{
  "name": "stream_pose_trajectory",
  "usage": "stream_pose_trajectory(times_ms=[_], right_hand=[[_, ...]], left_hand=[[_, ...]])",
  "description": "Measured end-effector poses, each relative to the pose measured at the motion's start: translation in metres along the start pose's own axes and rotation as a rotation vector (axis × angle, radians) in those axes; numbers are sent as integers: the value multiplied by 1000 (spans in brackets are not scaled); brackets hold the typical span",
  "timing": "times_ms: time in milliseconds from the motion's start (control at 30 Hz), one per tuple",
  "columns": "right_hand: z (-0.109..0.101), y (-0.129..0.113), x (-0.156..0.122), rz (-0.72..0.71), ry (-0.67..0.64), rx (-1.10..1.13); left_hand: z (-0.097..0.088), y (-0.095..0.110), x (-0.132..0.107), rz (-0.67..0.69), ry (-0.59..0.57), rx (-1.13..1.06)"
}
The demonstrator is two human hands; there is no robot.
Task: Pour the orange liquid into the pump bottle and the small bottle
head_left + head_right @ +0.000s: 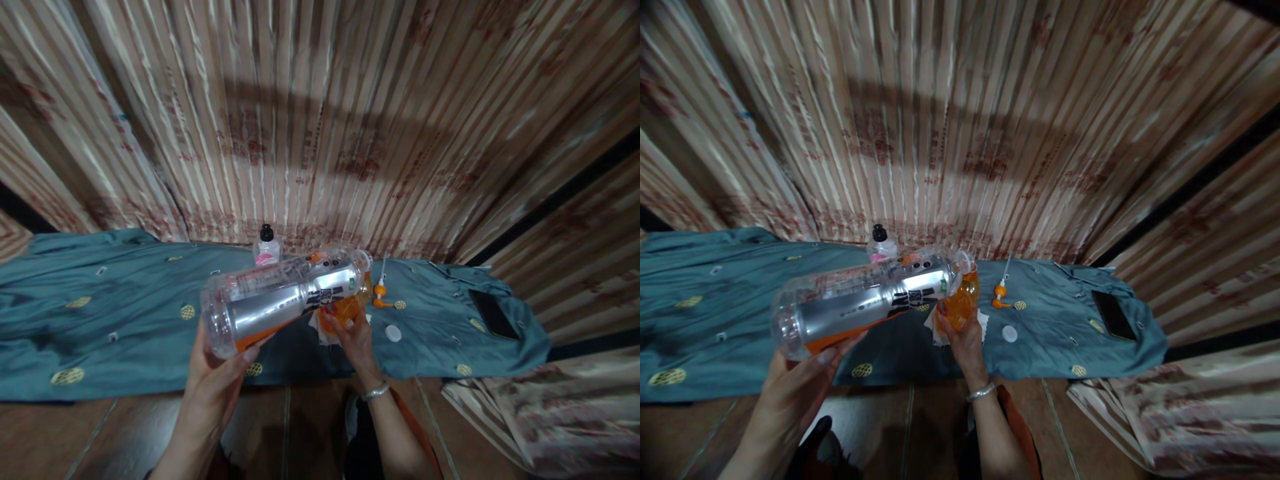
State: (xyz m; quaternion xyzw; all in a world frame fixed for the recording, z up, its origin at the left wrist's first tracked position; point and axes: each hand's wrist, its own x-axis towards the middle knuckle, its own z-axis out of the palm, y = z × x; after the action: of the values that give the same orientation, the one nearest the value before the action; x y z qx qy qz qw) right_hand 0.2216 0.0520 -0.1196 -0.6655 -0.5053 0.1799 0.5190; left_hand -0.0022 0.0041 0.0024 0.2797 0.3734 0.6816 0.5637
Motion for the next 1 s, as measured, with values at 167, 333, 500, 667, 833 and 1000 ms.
stream_pose_trajectory(times_ms=[167,333,500,667,833,1000], right_hand=[[-1,-4,-1,34,-54,71],[-2,-6,-1,32,-50,67],[0,-2,-1,52,-38,64],[1,1,-1,17,-29,61],[-1,-4,-1,16,-35,60],[-2,-9,-1,23,-62,88]], left_hand=[[1,1,0,4,-9,10],[5,4,-2,2,-9,1],[4,4,-2,-7,6,6],[2,2,-1,-2,0,7],[1,2,-1,4,-3,-7],[2,2,-2,0,2,-1]])
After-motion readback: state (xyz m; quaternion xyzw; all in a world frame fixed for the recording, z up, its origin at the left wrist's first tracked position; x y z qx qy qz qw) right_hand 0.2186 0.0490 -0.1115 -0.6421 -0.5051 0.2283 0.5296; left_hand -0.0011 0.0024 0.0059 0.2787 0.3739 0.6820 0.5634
